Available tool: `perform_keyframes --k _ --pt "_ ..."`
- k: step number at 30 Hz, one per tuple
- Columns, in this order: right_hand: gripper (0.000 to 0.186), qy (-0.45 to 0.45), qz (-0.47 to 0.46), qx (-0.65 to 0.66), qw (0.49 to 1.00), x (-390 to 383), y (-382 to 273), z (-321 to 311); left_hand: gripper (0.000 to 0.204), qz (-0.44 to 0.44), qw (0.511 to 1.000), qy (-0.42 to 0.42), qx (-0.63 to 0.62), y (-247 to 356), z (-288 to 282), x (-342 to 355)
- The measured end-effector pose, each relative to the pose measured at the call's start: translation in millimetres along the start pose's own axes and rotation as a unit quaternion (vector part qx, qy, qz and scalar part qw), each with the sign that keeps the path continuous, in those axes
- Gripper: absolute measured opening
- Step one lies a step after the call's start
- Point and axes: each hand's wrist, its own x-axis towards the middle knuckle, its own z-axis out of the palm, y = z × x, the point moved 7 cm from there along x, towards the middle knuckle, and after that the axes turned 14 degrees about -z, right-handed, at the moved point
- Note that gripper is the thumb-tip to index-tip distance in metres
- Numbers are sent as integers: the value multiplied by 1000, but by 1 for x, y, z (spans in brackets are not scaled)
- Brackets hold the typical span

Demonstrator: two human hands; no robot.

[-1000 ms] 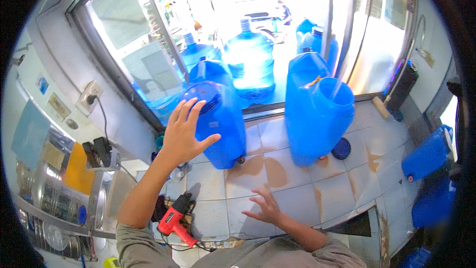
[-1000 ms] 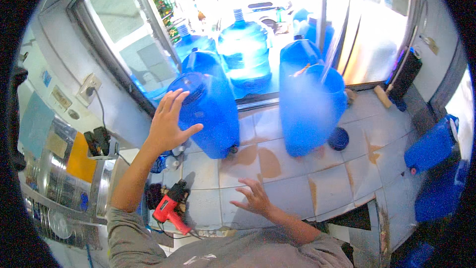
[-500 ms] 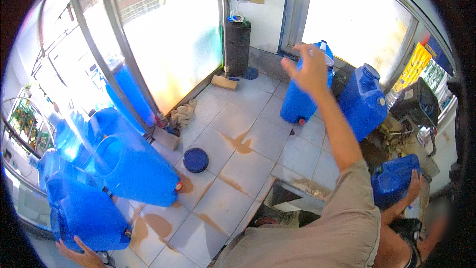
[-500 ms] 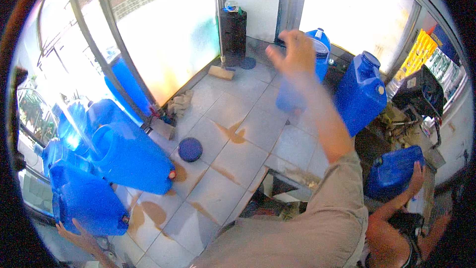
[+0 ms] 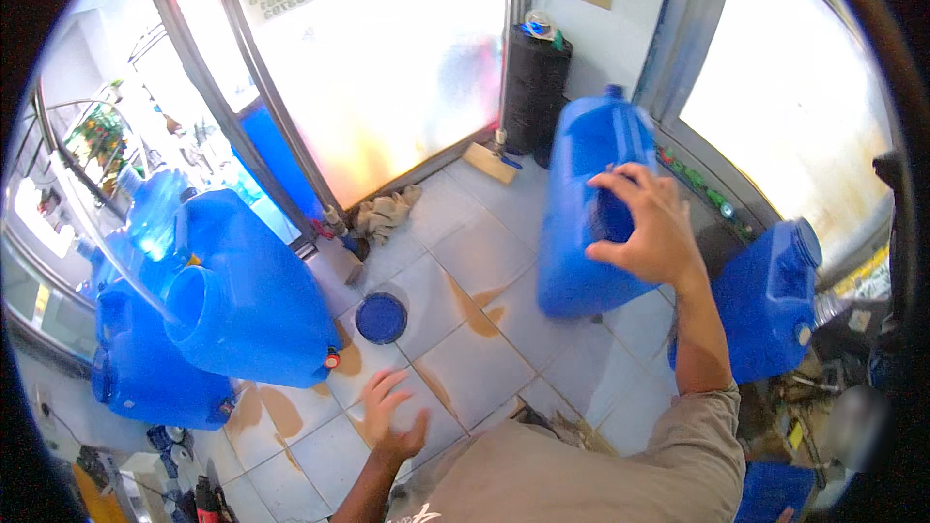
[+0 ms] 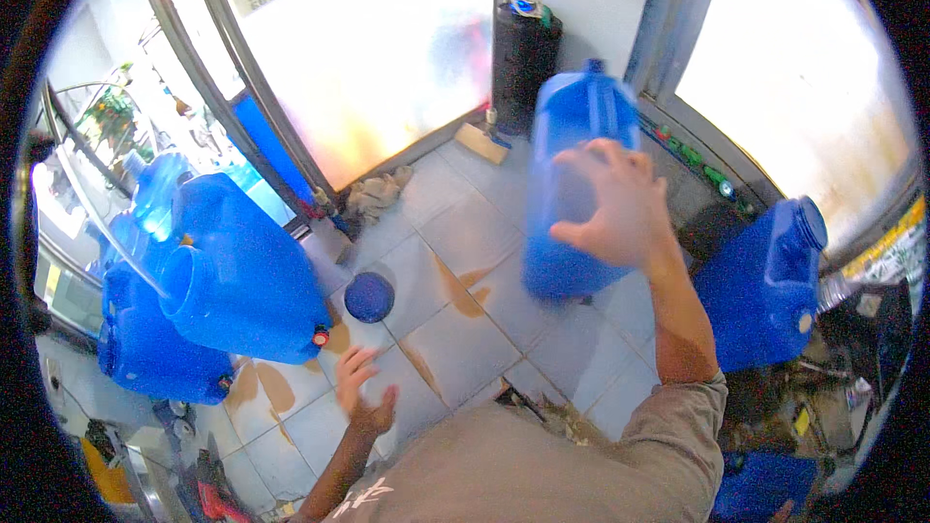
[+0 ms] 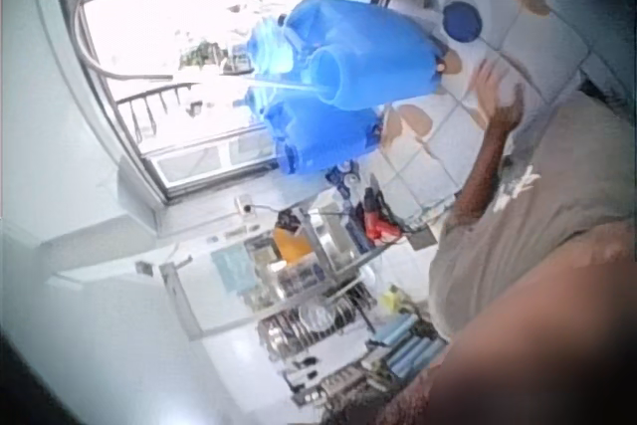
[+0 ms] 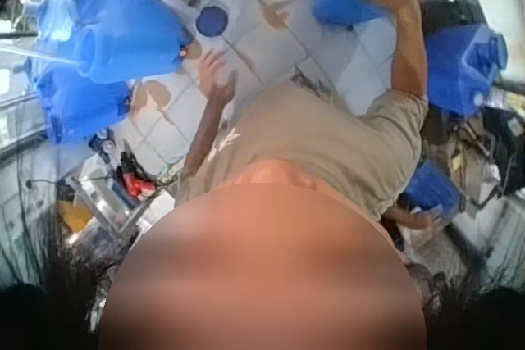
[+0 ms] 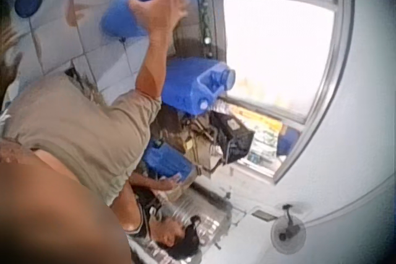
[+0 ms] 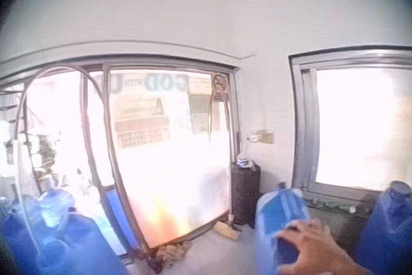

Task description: The person fills several large blue water containers from a dispenser, caps them, and moves them aside. They also wipe the tiled floor with a cloth to remove spilled water.

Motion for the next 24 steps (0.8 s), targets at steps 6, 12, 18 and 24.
perform_keyframes --k 6,12,18,24 --pt "93 -16 -215 88 973 80 -83 37 154 3 990 -107 -87 96 92 191" --pt "71 -67 -476 133 867 160 -105 50 147 -44 993 -100 -39 66 94 258" --pt "42 68 -622 152 765 170 -116 20 128 22 992 -121 8 54 109 279" --pt "40 -126 -542 212 803 180 -106 34 133 11 990 -135 -48 49 127 295"
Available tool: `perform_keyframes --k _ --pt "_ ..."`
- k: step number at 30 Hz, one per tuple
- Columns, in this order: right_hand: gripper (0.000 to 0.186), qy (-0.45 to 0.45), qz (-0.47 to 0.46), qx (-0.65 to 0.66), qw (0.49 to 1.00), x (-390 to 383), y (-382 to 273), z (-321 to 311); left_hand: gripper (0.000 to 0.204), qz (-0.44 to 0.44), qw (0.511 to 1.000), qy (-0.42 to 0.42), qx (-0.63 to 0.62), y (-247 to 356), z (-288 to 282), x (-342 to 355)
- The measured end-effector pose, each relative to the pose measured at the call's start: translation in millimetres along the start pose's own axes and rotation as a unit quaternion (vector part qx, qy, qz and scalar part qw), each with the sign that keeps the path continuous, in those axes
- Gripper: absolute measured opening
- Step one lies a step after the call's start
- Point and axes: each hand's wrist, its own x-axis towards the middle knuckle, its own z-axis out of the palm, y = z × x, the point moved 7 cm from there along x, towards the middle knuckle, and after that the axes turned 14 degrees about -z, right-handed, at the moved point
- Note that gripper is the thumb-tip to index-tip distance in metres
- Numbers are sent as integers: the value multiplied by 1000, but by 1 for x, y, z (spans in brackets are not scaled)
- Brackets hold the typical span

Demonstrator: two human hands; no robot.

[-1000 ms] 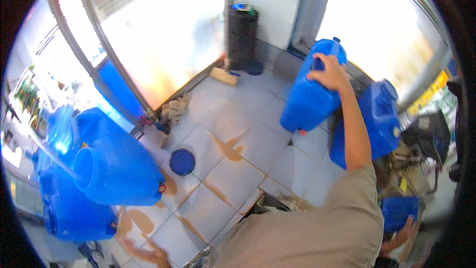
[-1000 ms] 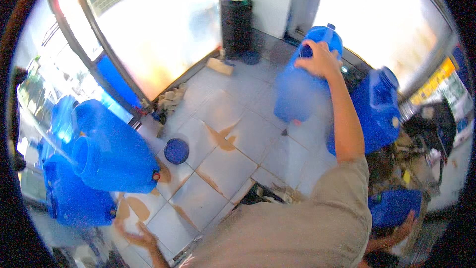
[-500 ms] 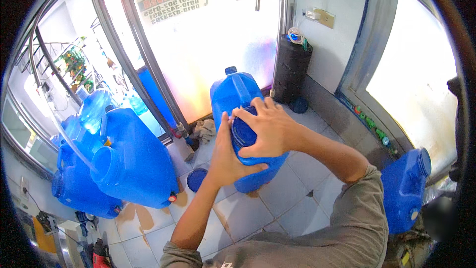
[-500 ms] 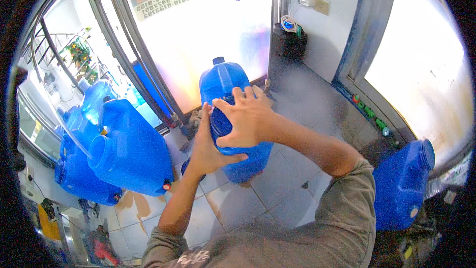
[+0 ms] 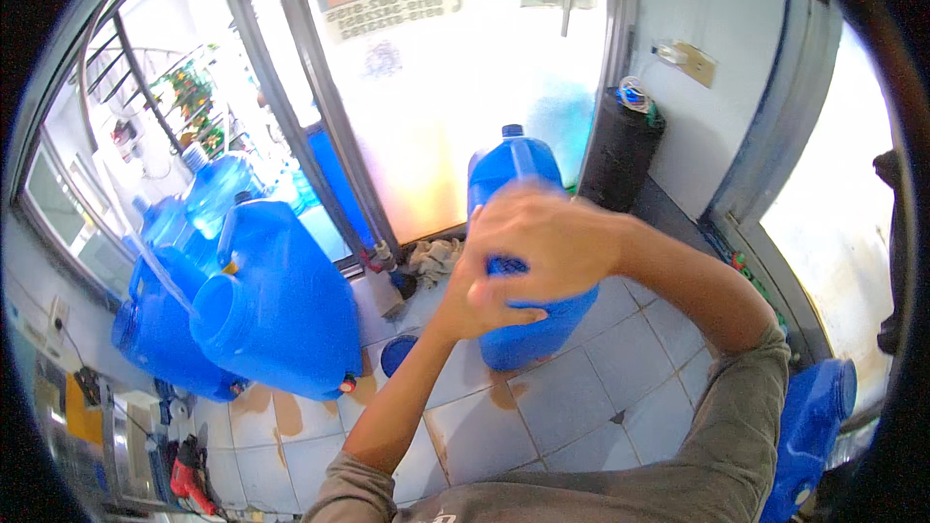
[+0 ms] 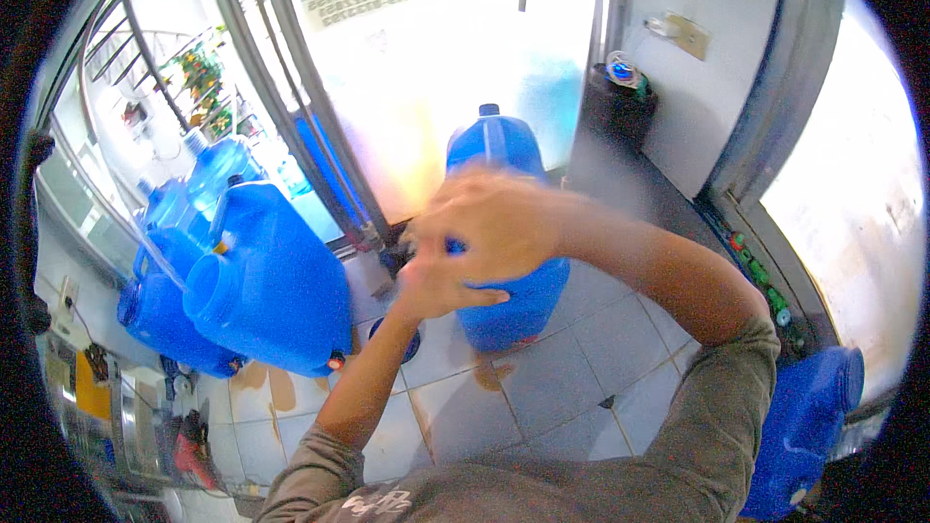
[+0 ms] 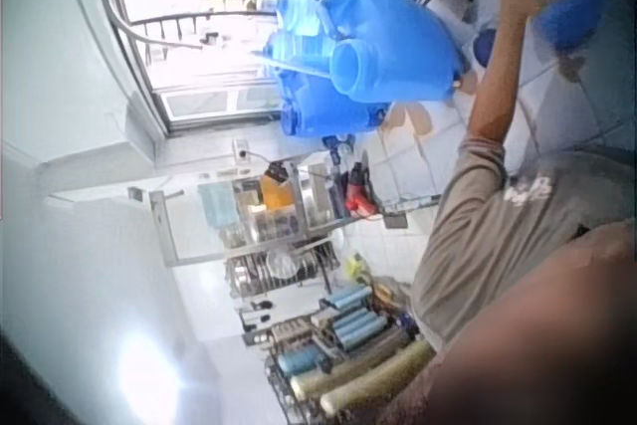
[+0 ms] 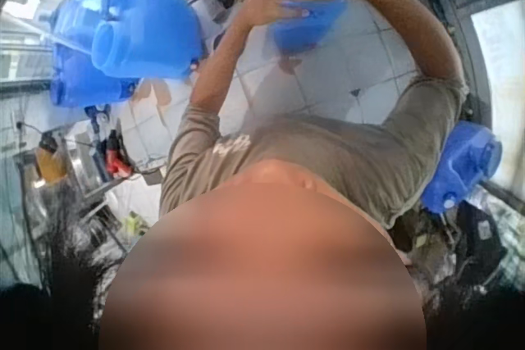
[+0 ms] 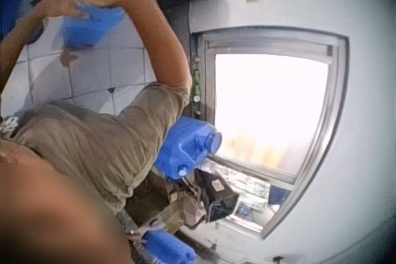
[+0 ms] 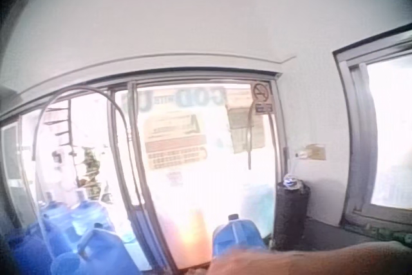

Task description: The person fills several large blue water containers from a dispenser, caps them, and moves them aside. They also wipe the tiled floor with a cloth to remove spilled water.

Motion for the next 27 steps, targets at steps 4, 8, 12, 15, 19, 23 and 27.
perform_keyframes --k 4,8,12,15,19,23,27 --pt "34 -28 28 -40 998 2 4 -5 131 19 997 24 65 1 2 5" --pt "39 -14 74 -104 992 1 10 -21 153 -41 998 33 -24 -1 3 1" --pt "44 45 62 -49 996 -6 9 -28 156 -84 993 62 -55 -2 1 1" --pt "55 -32 55 -36 997 -13 17 -24 157 -104 993 51 -32 -3 4 5" --pt "57 118 74 72 988 -44 36 -71 157 -92 995 43 -13 -2 10 10" --pt "69 314 111 -22 943 -129 55 -91 152 -55 997 50 -31 -4 10 21" --pt "84 455 239 -66 855 -231 108 -19 143 -45 997 57 16 -10 12 50"
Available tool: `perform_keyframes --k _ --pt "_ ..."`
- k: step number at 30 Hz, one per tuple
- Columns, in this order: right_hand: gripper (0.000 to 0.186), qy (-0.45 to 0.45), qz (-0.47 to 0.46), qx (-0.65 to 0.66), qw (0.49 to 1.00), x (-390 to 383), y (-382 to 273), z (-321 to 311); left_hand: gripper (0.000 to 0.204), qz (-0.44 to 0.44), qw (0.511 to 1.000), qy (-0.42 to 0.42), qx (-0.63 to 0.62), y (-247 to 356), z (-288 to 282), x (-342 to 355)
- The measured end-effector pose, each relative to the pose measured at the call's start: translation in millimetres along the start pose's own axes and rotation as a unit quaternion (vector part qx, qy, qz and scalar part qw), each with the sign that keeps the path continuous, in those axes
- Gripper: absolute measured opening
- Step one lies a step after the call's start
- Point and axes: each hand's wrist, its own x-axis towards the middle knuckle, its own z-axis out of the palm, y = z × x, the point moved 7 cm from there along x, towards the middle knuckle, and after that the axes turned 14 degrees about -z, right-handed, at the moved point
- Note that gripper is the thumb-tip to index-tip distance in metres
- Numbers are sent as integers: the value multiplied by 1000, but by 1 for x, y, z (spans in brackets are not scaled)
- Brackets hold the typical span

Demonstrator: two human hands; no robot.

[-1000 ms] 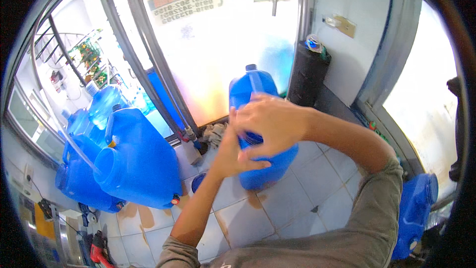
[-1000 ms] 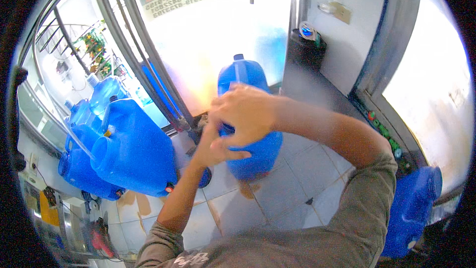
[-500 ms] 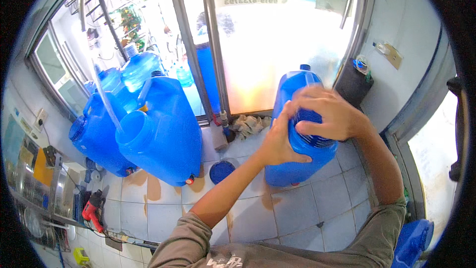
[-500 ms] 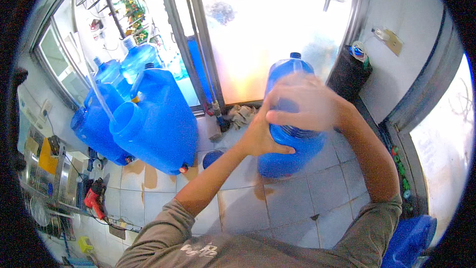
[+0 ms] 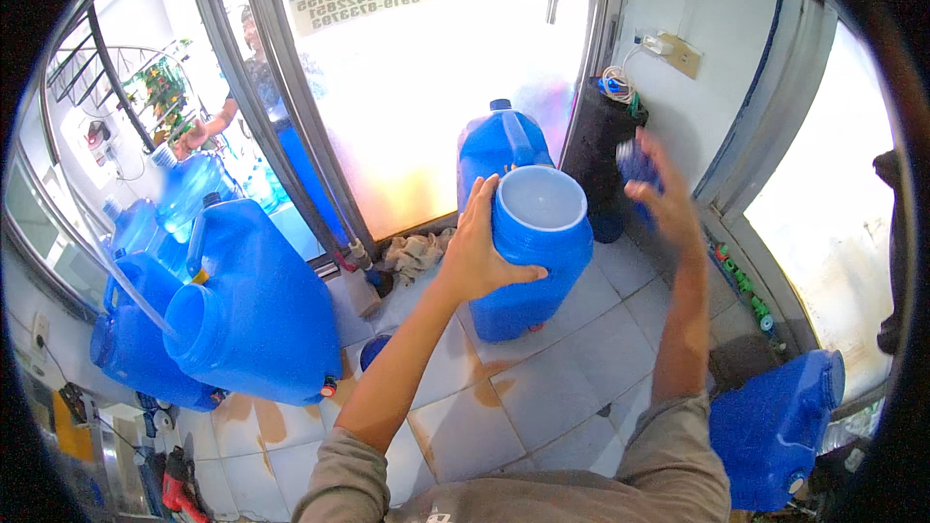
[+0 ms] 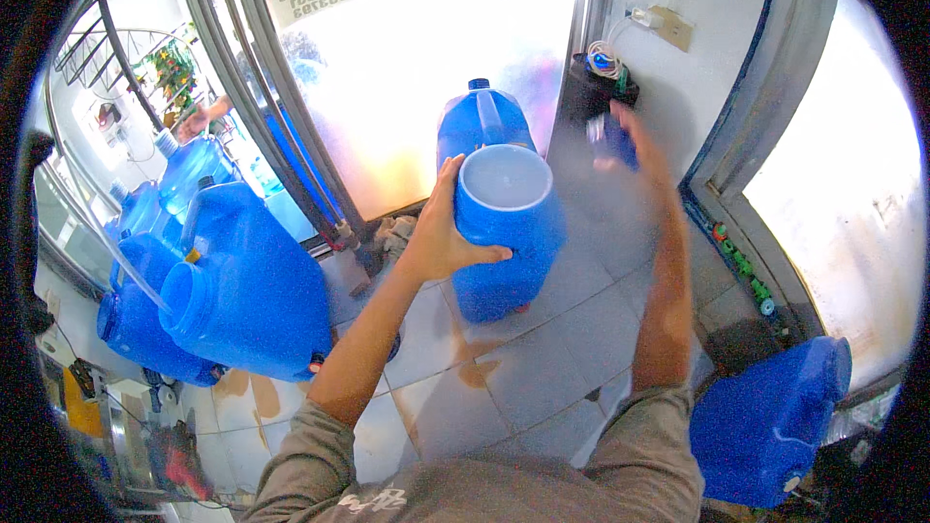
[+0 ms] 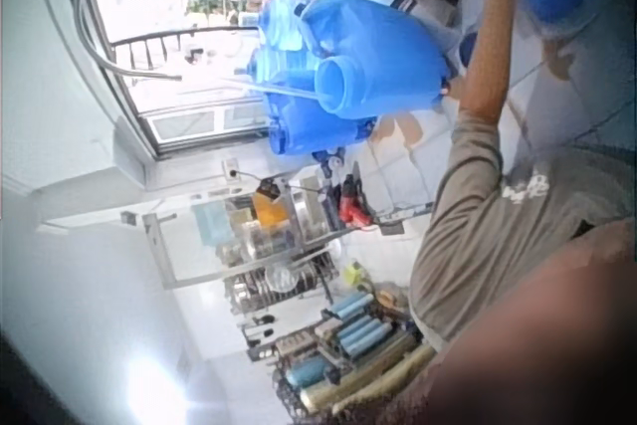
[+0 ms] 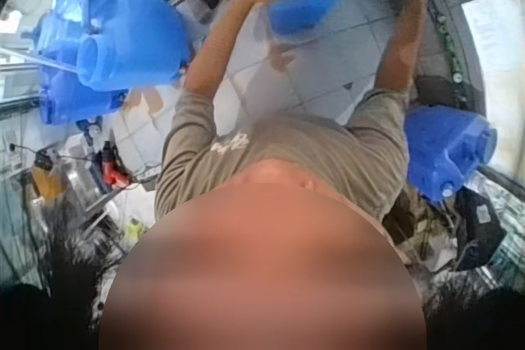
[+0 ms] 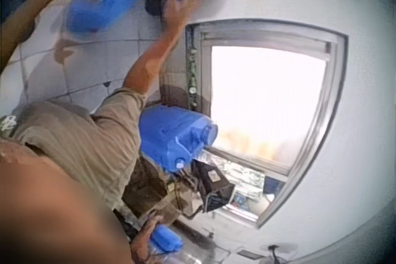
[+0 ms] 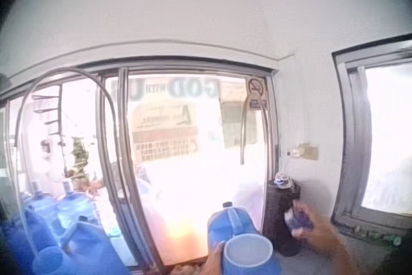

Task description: The person fills several large blue water containers from a dispenser, caps them, and moves them aside. They also wipe the tiled floor with a cloth to remove spilled water.

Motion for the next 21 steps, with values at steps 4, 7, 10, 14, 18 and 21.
perform_keyframes --k 4,7,10,14,18,21 --pt "90 -63 218 -313 922 -160 74 83 133 26 999 5 20 3 7 28" --pt "98 -159 338 -344 861 -267 83 151 131 15 999 4 39 3 13 32" --pt "89 -205 424 -306 827 -274 89 164 131 26 999 14 30 5 14 30" --pt "49 156 78 -222 959 -111 24 87 131 16 999 21 33 4 14 28" --pt "27 -69 -89 -147 983 6 -78 73 132 26 999 25 34 5 13 28" --pt "19 -176 -48 -138 973 38 -108 80 132 17 999 20 44 2 12 29"
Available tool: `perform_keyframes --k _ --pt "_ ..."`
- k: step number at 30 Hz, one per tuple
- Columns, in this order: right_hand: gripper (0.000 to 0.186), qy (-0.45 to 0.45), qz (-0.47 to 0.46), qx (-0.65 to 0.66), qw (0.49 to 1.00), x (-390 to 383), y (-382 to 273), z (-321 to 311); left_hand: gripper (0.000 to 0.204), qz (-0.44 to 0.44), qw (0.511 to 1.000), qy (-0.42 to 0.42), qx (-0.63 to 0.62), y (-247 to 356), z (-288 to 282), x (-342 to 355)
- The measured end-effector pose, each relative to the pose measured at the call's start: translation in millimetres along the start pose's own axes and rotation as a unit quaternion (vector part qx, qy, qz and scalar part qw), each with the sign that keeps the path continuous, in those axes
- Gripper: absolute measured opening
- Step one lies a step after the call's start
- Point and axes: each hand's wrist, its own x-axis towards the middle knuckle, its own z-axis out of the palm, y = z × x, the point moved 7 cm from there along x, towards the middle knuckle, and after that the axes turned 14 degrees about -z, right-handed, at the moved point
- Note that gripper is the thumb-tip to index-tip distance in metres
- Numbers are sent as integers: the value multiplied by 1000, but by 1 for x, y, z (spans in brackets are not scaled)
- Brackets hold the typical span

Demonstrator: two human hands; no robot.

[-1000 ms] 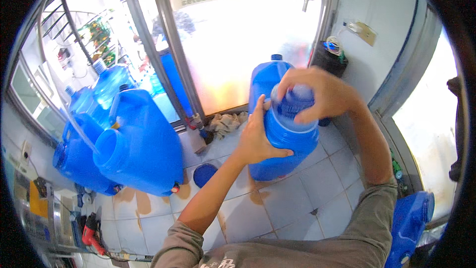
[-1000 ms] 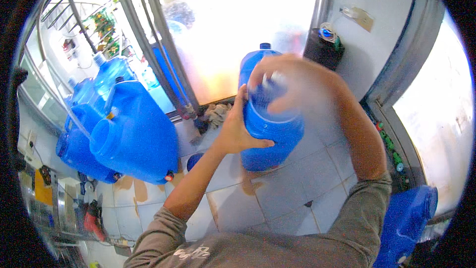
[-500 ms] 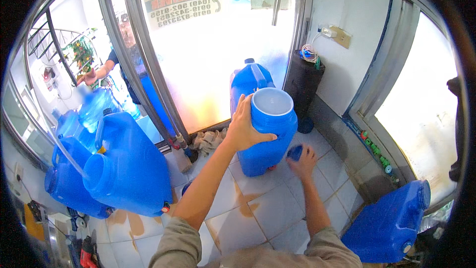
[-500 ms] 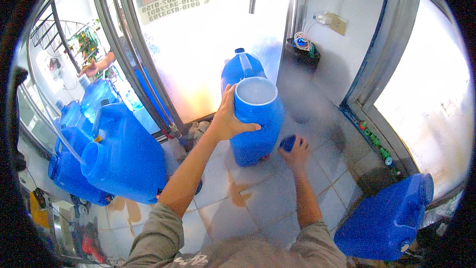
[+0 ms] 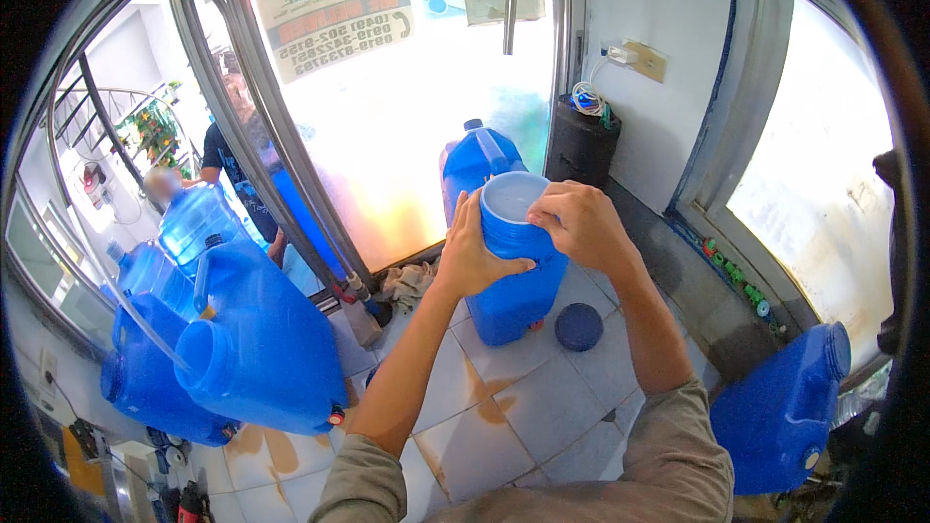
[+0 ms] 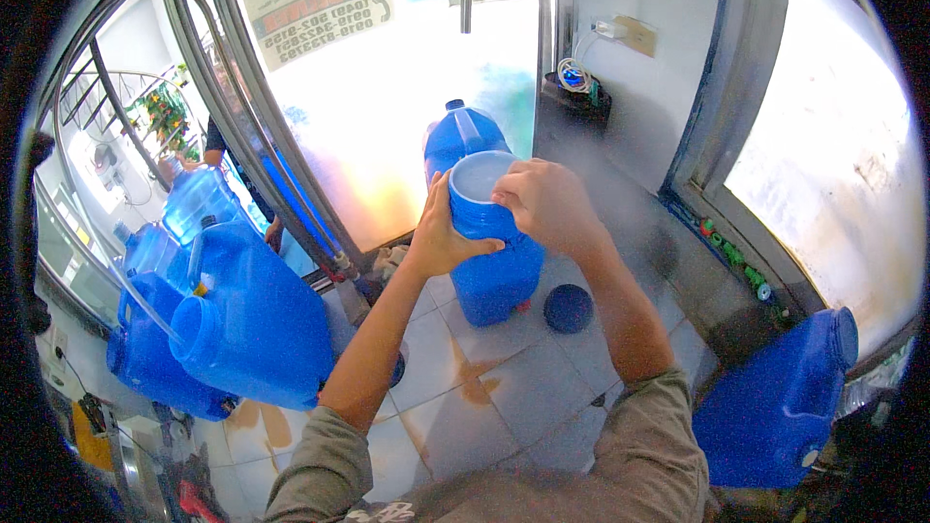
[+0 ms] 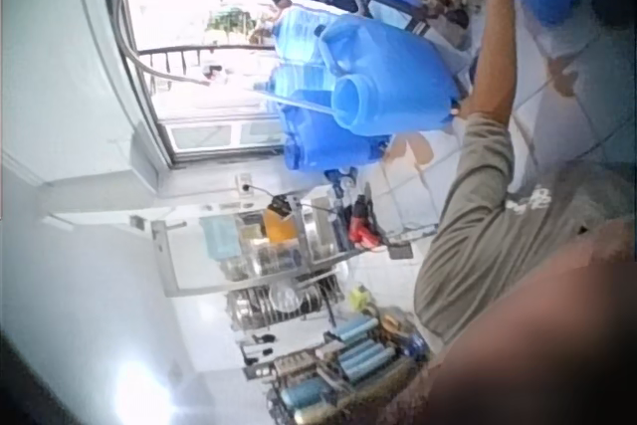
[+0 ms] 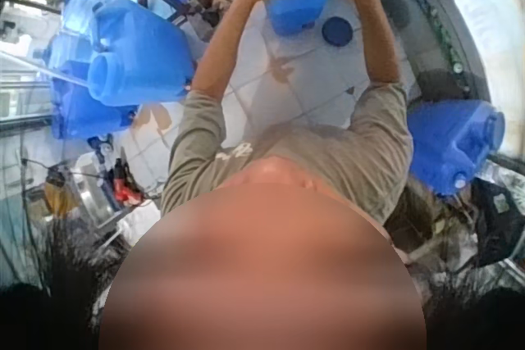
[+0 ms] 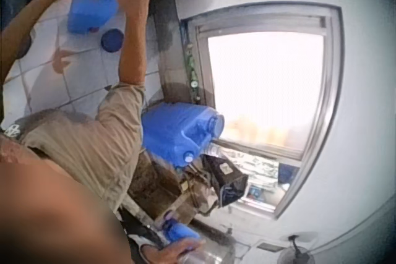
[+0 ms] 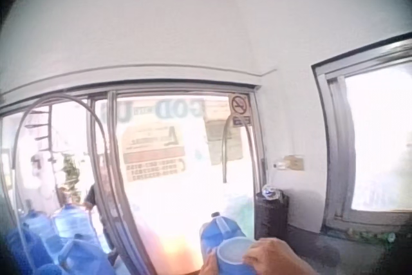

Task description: The person fills several large blue water containers from a dispenser, caps them, and moves them aside. They also wipe the tiled floor with a cloth to remove spilled water.

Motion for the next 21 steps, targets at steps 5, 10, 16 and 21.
perform_keyframes --k 5,10,16,21 --pt "14 4 -9 12 1000 4 9 17 133 9 1000 -2 1 -3 -1 2" --pt "12 101 -20 -45 994 15 14 -8 135 8 1000 -4 5 -4 1 4" --pt "15 340 68 -151 926 -58 60 -40 137 -16 997 -49 -58 -9 -1 5" --pt "12 284 236 -262 892 -211 79 123 138 -13 999 30 -25 1 -8 -7"
